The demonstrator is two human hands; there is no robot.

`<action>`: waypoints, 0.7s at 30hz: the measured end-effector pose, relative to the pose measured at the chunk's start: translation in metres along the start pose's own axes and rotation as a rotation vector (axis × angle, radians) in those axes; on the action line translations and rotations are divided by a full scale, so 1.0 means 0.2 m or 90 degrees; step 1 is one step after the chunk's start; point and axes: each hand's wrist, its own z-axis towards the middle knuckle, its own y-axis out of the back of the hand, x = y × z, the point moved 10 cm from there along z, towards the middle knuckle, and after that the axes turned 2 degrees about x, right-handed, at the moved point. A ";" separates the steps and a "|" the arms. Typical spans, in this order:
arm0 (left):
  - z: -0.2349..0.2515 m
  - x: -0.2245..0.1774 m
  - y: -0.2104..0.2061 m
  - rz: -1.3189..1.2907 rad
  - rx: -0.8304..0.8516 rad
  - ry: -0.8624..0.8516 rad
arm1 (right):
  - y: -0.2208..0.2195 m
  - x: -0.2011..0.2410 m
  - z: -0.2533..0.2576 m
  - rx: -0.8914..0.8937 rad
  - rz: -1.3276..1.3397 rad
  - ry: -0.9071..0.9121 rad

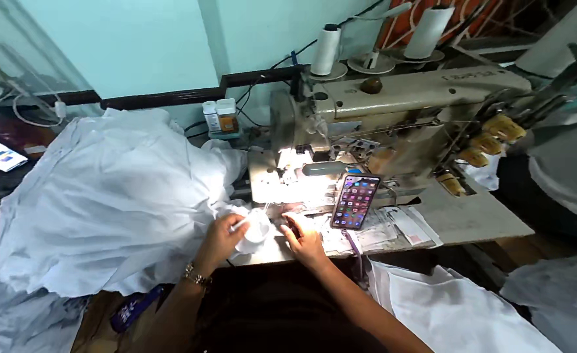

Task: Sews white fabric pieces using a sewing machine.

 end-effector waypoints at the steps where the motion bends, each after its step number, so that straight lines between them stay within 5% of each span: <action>1: -0.05 -0.01 -0.02 -0.013 0.004 -0.024 | 0.01 0.01 0.00 -0.026 -0.022 0.013; 10: -0.14 -0.16 0.00 0.017 0.074 -0.113 | 0.00 0.37 0.21 -0.068 -0.249 0.121; 17: -0.31 -0.24 -0.09 0.044 0.241 -0.285 | 0.00 0.24 0.08 -0.008 -0.231 0.066; 21: -0.50 -0.06 0.09 -0.184 0.100 -0.211 | 0.05 0.20 0.03 0.012 -0.169 0.037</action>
